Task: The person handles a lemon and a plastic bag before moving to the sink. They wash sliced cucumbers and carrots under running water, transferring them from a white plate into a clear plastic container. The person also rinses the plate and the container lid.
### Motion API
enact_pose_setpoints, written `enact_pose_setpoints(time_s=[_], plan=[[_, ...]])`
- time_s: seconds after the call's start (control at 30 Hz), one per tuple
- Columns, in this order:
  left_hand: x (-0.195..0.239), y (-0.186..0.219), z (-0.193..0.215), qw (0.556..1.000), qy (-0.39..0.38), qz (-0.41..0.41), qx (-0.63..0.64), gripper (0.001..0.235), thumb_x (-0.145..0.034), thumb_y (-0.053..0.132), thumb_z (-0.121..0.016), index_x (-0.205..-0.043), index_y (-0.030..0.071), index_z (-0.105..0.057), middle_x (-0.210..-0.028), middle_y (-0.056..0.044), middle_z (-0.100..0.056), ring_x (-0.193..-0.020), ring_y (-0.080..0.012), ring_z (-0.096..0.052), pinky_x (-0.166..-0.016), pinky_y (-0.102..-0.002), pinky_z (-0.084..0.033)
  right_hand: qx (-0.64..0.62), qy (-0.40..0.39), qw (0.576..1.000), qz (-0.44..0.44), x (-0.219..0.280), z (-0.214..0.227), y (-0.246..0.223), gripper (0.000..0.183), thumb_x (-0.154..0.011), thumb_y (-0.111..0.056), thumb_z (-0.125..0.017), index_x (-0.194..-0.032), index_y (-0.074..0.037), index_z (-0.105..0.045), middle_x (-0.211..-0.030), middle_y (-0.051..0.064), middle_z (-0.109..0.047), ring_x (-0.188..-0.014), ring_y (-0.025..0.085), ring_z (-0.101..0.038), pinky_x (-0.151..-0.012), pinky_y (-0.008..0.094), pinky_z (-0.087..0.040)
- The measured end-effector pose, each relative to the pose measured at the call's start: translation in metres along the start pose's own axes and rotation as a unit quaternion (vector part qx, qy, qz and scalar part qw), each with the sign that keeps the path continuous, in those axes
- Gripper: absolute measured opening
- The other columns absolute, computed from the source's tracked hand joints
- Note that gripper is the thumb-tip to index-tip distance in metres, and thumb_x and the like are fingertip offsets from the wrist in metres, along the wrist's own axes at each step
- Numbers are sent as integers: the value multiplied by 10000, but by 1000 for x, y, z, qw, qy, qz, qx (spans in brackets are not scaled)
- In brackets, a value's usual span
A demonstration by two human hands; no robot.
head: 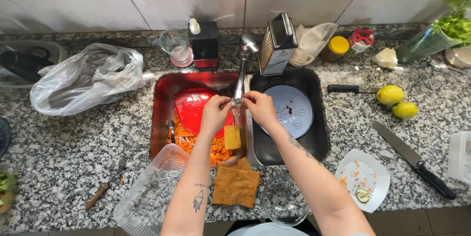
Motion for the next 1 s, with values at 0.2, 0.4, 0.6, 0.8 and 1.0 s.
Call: enact_pose_setpoints(time_s=[0.2,0.4,0.6,0.8,1.0], plan=[[-3,-16,3,988,-42,127,-84,138,-782,388,-687,-839,269,-728,-809,-6,-608,-864,-222,-635,-789,-367,-503,-18,17,999,39,1,4,4,117,-769,-89,-685,-854,-159,-726,-659,24,-688,-666,145,-669,-649,250,-516],[2,6,4,978,-21,199,66,314,-878,479,-531,-895,249,-745,-802,-32,-706,-994,-271,-625,-870,-378,-474,-8,52,986,160,13,-2,12,172,-734,-1,-728,-835,-141,-726,-808,35,-686,-750,201,-680,-666,277,-555],[1,5,-4,980,8,147,134,209,-718,216,-779,-920,169,-754,-706,-30,-694,-745,-145,-646,-744,-280,-496,-128,-8,988,81,18,-1,18,307,-748,82,-684,-1001,-92,-673,-1035,81,-631,-939,248,-657,-807,338,-559],[1,7,-7,983,34,146,104,173,-709,229,-784,-877,201,-752,-737,-12,-697,-769,-136,-652,-752,-283,-505,-338,-47,928,-148,26,-15,16,289,-877,-120,-633,-1126,22,-594,-859,145,-677,-681,189,-683,-612,310,-604],[2,-1,-7,984,39,162,66,189,-792,383,-710,-906,236,-744,-833,-32,-710,-918,-234,-658,-799,-358,-500,-201,8,975,-95,2,-22,33,141,-737,-94,-757,-859,-44,-709,-612,106,-672,-487,122,-645,-471,224,-556]])
Point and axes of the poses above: each hand's wrist, its own x-axis away from the middle knuckle, its own z-axis out of the back of the hand, y = z × x, the point moved 1 cm from there along -x, towards the middle knuckle
